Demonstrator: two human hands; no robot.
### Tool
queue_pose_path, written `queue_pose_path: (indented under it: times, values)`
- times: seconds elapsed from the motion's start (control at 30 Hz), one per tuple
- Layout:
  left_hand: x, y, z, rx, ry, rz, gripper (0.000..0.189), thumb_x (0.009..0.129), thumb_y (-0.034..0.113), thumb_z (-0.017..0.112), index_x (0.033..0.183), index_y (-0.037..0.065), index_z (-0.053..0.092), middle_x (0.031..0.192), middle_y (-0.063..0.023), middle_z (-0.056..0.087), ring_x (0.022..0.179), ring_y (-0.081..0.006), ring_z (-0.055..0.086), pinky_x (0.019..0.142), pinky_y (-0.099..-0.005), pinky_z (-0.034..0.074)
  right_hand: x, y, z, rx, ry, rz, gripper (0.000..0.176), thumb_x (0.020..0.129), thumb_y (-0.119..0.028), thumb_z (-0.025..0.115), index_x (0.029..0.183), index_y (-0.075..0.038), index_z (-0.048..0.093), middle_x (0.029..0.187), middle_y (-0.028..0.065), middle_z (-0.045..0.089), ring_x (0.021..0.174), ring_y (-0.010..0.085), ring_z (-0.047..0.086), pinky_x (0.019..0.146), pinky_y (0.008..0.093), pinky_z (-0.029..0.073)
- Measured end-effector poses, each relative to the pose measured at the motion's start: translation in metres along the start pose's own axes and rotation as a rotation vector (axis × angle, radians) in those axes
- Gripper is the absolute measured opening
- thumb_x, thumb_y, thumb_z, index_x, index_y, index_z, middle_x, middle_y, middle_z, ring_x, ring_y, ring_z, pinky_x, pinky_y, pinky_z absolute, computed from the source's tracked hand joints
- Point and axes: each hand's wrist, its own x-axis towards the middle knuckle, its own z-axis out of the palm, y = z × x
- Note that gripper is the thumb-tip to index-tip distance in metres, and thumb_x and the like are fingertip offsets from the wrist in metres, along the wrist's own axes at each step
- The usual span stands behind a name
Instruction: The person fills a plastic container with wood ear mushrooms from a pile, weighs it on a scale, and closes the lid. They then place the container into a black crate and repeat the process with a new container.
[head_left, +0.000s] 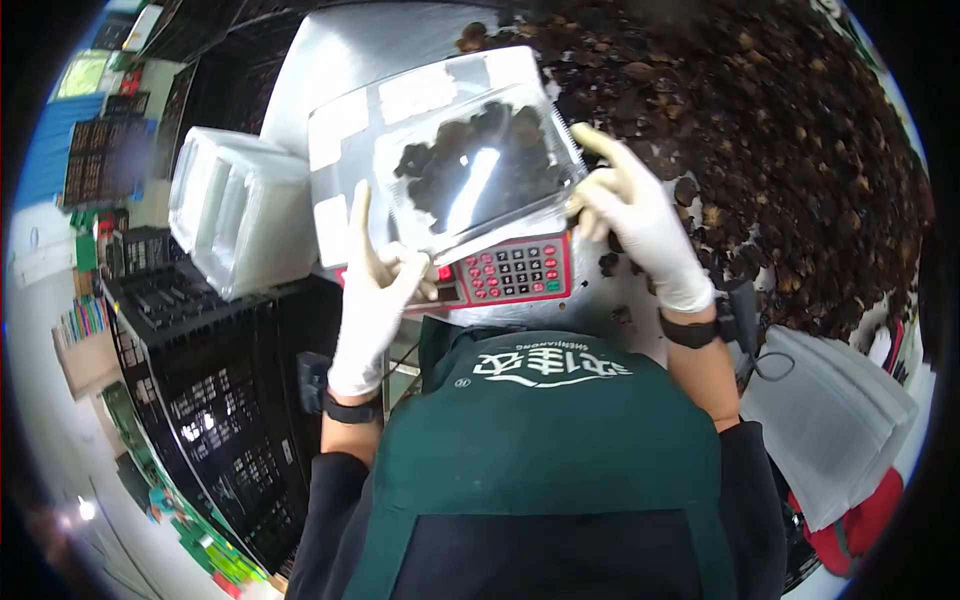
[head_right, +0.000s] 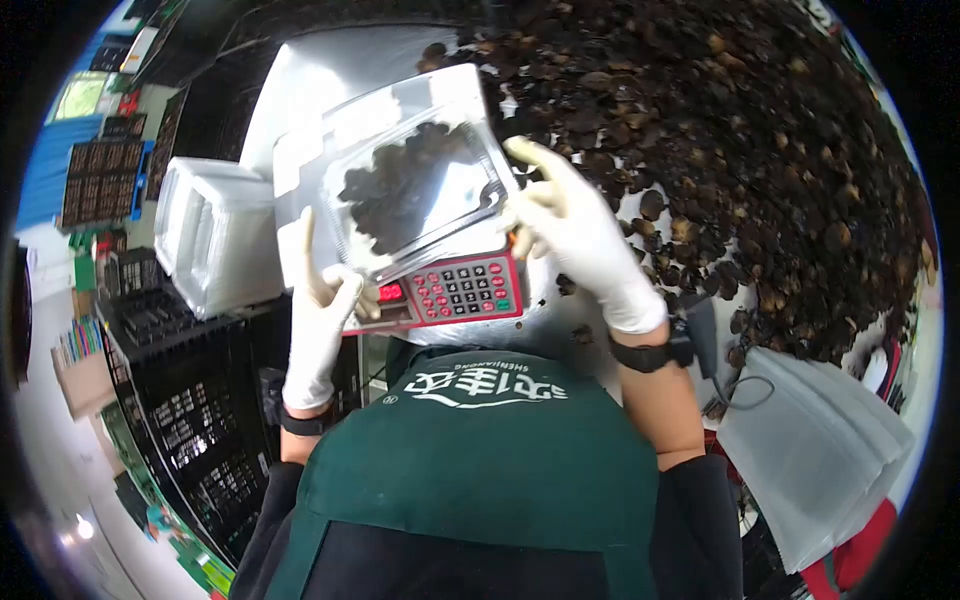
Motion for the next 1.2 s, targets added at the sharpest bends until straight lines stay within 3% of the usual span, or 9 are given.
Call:
queue_pose_path:
  times: [0.3,0.43,0.6,0.73,0.83,0.9,0.97,1.13,1.2]
  values:
    - [0.016,0.066,-0.07,0.556,0.475,0.483,0.055,0.095,0.02,0.068,0.145,0.01,0.049,0.093,-0.0043,0.069,0.081,-0.0099,0.063,0.075,-0.0257,0.053,-0.034,0.006,-0.051,-0.24,0.25,-0.044,0.043,0.104,-0.022,0.049,0.141,0.0,0.052,0.097,0.006,0.07,0.075,0.0071,0.061,0.067,0.0206,0.048]
    - [0.074,0.057,-0.049,0.608,0.24,0.774,0.043,0.09,0.023,0.069,0.13,0.011,0.06,0.097,-0.0112,0.071,0.087,-0.0229,0.069,0.08,-0.0333,0.054,-0.037,0.001,-0.006,-0.281,0.01,-0.02,0.031,0.104,-0.021,0.048,0.121,0.0,0.064,0.088,0.0067,0.071,0.068,0.0084,0.063,0.062,0.0213,0.049]
    - [0.149,0.009,-0.031,0.832,-0.06,0.524,0.04,0.096,0.028,0.065,0.132,0.009,0.063,0.119,-0.0115,0.07,0.105,-0.0181,0.066,0.09,-0.0338,0.052,-0.034,0.005,0.047,-0.183,-0.207,0.121,0.033,0.105,-0.027,0.049,0.12,-0.001,0.064,0.091,0.0083,0.073,0.071,0.0114,0.066,0.063,0.0226,0.05]
    - [0.041,0.036,-0.033,0.577,-0.098,0.533,0.044,0.091,0.047,0.068,0.118,0.012,0.071,0.108,-0.0084,0.072,0.103,-0.0187,0.066,0.09,-0.0359,0.052,-0.039,0.012,0.055,-0.056,-0.141,0.135,0.033,0.105,-0.031,0.052,0.105,-0.001,0.066,0.09,0.0074,0.072,0.067,0.0098,0.062,0.058,0.0239,0.047]
    - [-0.003,0.011,-0.043,0.467,0.237,0.811,0.066,0.086,0.04,0.076,0.138,0.007,0.054,0.123,-0.0147,0.062,0.116,-0.0265,0.057,0.097,-0.0377,0.046,-0.045,0.001,0.059,-0.22,-0.265,0.002,0.036,0.106,-0.027,0.047,0.102,0.005,0.062,0.087,0.0121,0.07,0.068,0.0141,0.065,0.061,0.0268,0.05]
    - [-0.053,0.031,-0.071,-0.038,0.027,0.325,0.059,0.086,0.032,0.077,0.134,0.006,0.056,0.126,-0.0127,0.061,0.115,-0.0216,0.057,0.097,-0.0361,0.047,-0.046,-0.023,0.074,-0.25,-0.446,-0.063,0.045,0.105,-0.032,0.048,0.105,0.011,0.059,0.086,0.0174,0.071,0.071,0.0193,0.067,0.066,0.0294,0.052]
    - [-0.091,0.047,-0.106,-0.219,0.043,0.219,0.048,0.086,0.023,0.077,0.127,0.004,0.059,0.122,-0.0104,0.064,0.113,-0.0169,0.057,0.096,-0.0344,0.047,-0.041,-0.035,0.089,-0.197,-0.565,-0.156,0.051,0.103,-0.039,0.053,0.106,0.012,0.059,0.089,0.0188,0.071,0.072,0.0205,0.067,0.069,0.0303,0.053]
    - [-0.232,0.107,-0.192,0.105,0.799,0.378,0.021,0.089,0.018,0.064,0.101,0.002,0.069,0.104,-0.0058,0.067,0.097,-0.0145,0.063,0.088,-0.0281,0.049,-0.025,-0.037,0.097,-0.349,-0.555,-0.123,0.047,0.101,-0.036,0.056,0.115,0.008,0.061,0.089,0.0141,0.071,0.075,0.0172,0.066,0.072,0.0291,0.052]
    - [-0.286,0.091,-0.244,0.143,1.066,0.45,0.039,0.091,0.02,0.061,0.124,-0.001,0.06,0.114,-0.0089,0.066,0.107,-0.0169,0.061,0.091,-0.0296,0.049,-0.021,-0.031,0.09,-0.354,-0.536,-0.09,0.039,0.101,-0.029,0.055,0.116,0.007,0.061,0.088,0.0128,0.071,0.074,0.016,0.065,0.071,0.0281,0.052]
